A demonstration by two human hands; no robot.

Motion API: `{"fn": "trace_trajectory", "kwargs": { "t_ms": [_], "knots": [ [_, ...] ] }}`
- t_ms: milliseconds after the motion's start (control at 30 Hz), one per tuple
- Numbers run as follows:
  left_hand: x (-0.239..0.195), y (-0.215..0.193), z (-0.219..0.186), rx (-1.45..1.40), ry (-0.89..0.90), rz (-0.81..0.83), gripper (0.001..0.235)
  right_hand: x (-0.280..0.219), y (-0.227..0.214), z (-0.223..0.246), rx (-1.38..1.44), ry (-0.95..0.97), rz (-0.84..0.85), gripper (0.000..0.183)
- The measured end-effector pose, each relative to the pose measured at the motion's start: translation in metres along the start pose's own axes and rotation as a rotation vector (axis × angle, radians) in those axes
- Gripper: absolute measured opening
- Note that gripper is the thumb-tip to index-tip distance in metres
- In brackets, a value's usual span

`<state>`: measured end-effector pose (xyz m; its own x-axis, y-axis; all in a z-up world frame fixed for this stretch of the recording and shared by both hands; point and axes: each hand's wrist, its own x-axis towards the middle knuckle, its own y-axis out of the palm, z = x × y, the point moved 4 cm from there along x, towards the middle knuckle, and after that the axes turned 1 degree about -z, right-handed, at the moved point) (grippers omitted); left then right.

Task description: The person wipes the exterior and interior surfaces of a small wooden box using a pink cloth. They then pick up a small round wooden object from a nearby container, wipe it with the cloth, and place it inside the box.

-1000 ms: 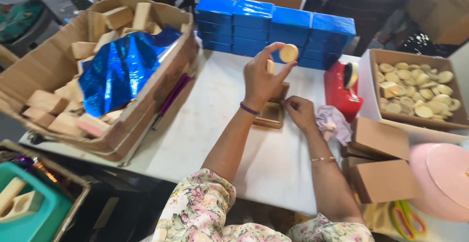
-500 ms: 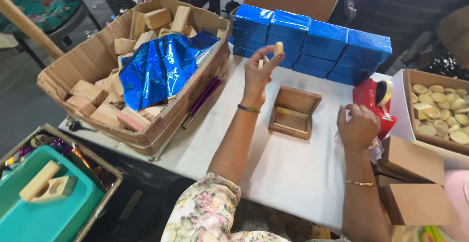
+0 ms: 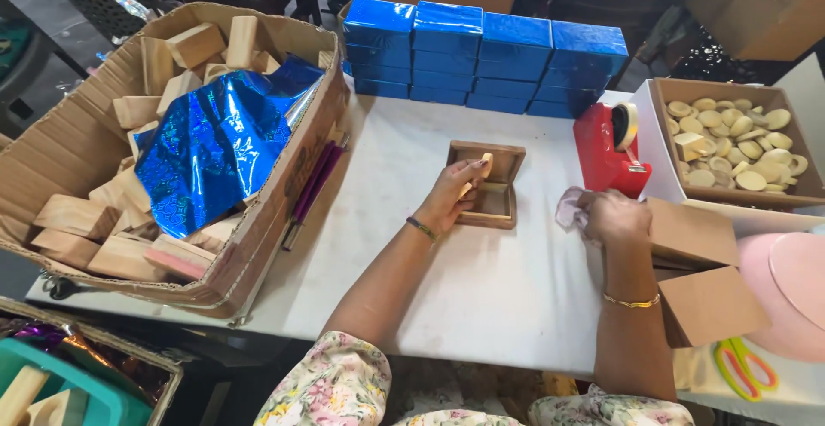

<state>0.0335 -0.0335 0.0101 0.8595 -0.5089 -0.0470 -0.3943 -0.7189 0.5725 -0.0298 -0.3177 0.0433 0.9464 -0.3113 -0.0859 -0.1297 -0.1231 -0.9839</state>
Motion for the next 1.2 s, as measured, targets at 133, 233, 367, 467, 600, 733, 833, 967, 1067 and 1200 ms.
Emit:
{"fn": "trace_trajectory", "kwargs": {
  "t_ms": [133, 233, 367, 467, 600, 733, 833, 967, 1067, 1200],
  "knots": [
    [-0.005, 0.004, -0.003, 0.039, 0.025, -0.068, 0.022, 0.007, 0.008, -0.003, 0.143, -0.003, 0.043, 0.032],
    [0.000, 0.007, 0.002, 0.098, 0.084, -0.091, 0.025, -0.001, -0.014, 0.004, 0.515, -0.318, -0.176, 0.038],
    [0.007, 0.010, 0.009, 0.078, 0.136, -0.047, 0.035, -0.046, -0.079, 0.051, 0.738, -0.445, -0.421, 0.036],
    [0.017, 0.003, 0.027, 0.040, 0.169, 0.015, 0.038, -0.056, -0.078, 0.076, 0.850, -0.675, -0.625, 0.032],
    [0.017, 0.003, 0.035, 0.023, 0.191, 0.072, 0.032, -0.058, -0.065, 0.095, 0.882, -0.861, -0.670, 0.035],
    [0.005, 0.016, 0.022, 0.027, 0.154, 0.136, 0.028, -0.053, -0.056, 0.091, 1.038, -0.903, -0.632, 0.043],
    [0.014, -0.004, 0.038, 0.071, 0.161, 0.165, 0.026, -0.048, -0.054, 0.087, 1.192, -0.771, -0.641, 0.046],
    [-0.001, 0.024, 0.017, 0.094, 0.163, 0.160, 0.026, -0.042, -0.053, 0.093, 1.312, -0.710, -0.413, 0.044],
    [-0.019, 0.041, -0.009, 0.372, 0.383, 0.092, 0.029, -0.031, -0.034, 0.097, 1.499, -0.644, -0.175, 0.031],
    [-0.034, 0.053, -0.029, 0.845, 0.703, -0.054, 0.038, -0.008, 0.010, 0.101, 1.757, -0.500, 0.059, 0.020]
  ]
}}
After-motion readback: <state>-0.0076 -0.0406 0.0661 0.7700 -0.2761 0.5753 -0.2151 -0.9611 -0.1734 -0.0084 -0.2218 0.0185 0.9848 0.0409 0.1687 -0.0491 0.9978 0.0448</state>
